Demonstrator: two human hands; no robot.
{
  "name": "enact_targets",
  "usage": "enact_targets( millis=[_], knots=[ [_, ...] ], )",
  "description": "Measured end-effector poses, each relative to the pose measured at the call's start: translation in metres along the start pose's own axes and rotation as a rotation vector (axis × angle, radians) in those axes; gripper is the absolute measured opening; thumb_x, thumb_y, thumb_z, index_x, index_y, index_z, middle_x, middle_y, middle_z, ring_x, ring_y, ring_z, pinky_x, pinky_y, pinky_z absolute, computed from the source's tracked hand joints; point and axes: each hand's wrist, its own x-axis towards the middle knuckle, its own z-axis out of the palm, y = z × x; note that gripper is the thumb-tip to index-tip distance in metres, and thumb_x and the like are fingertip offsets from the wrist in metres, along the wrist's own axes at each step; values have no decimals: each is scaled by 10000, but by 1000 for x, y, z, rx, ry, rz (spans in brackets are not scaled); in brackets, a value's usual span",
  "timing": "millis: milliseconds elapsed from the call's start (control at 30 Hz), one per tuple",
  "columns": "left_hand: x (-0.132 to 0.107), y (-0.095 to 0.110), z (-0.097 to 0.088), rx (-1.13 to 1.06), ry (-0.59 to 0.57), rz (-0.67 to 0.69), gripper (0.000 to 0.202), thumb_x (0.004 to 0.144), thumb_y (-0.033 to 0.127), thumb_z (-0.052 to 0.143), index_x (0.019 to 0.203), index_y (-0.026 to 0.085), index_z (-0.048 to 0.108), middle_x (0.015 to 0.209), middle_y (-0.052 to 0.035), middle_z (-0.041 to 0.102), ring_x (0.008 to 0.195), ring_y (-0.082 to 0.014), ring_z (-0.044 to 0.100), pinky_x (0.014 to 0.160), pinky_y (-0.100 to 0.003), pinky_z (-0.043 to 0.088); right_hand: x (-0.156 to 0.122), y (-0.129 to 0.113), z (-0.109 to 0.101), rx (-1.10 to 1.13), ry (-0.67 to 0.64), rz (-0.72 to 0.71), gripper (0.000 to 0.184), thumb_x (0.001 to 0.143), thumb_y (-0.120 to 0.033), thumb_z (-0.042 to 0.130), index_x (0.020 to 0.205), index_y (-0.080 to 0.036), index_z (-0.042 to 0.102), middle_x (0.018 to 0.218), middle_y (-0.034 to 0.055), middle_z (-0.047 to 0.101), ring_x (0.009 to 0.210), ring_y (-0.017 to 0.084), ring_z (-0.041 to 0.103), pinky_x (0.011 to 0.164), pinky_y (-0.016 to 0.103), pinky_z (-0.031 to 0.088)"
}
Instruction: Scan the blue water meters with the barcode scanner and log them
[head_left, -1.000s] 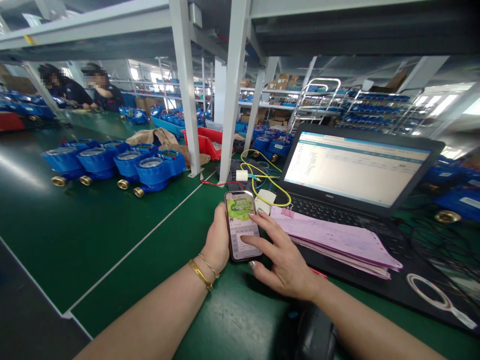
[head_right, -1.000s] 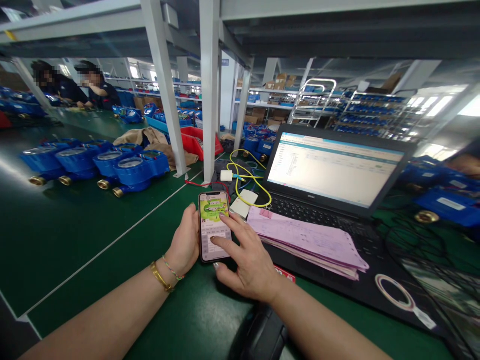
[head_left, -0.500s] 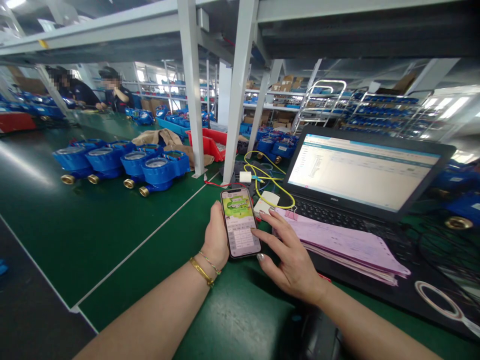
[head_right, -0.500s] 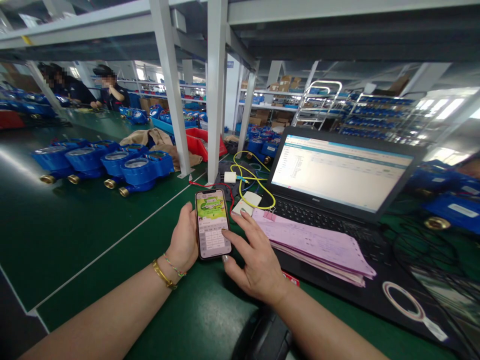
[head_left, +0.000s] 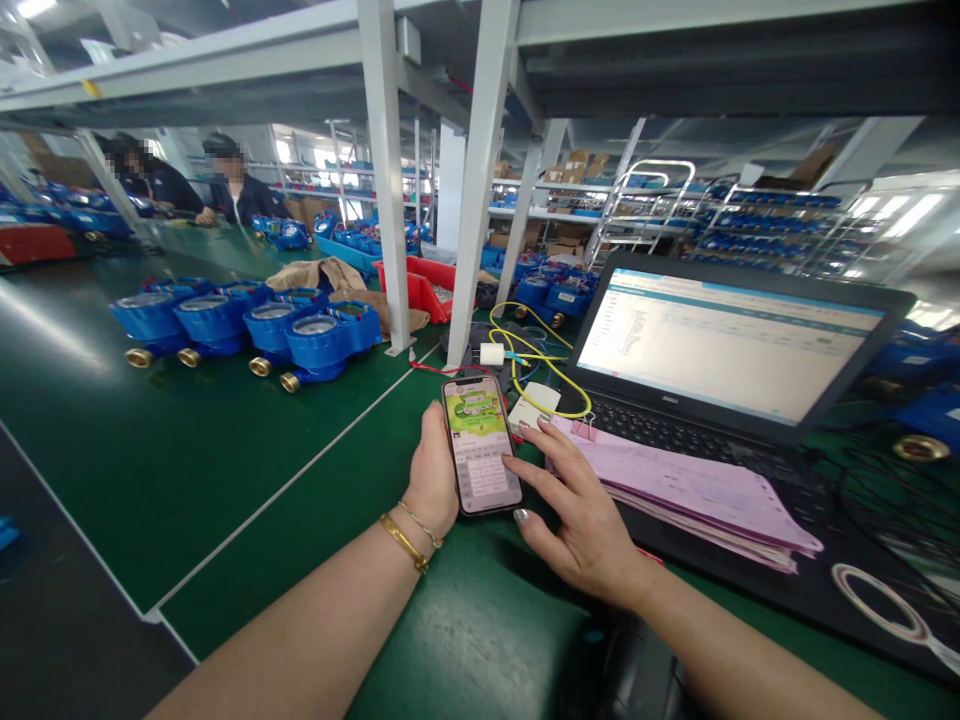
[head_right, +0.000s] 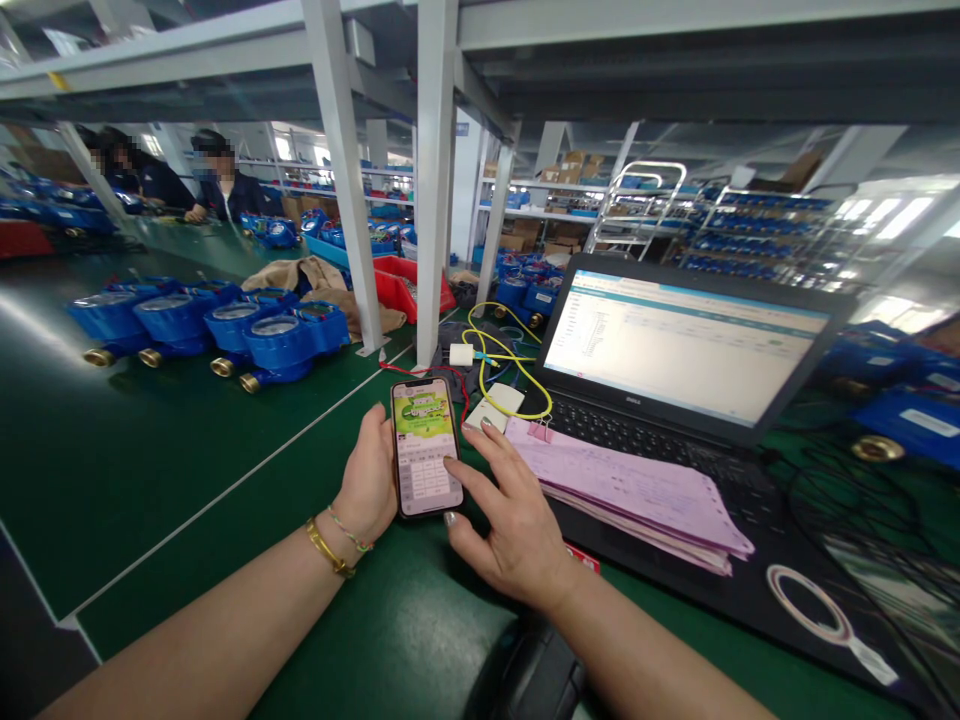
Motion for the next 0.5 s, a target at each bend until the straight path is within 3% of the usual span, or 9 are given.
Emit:
enact_targets(
  millis=[500],
  knots=[
    [-1,-1,0,-4,-31,-14,516,843,563,541,1030,98,662,886,-93,674,852,-255,648,823,-337,520,0,0,1,15,-6,-12,378,879,-234,508,1219,-89,588,1427,205,413,1385,324,291,1087,569,372]
  ],
)
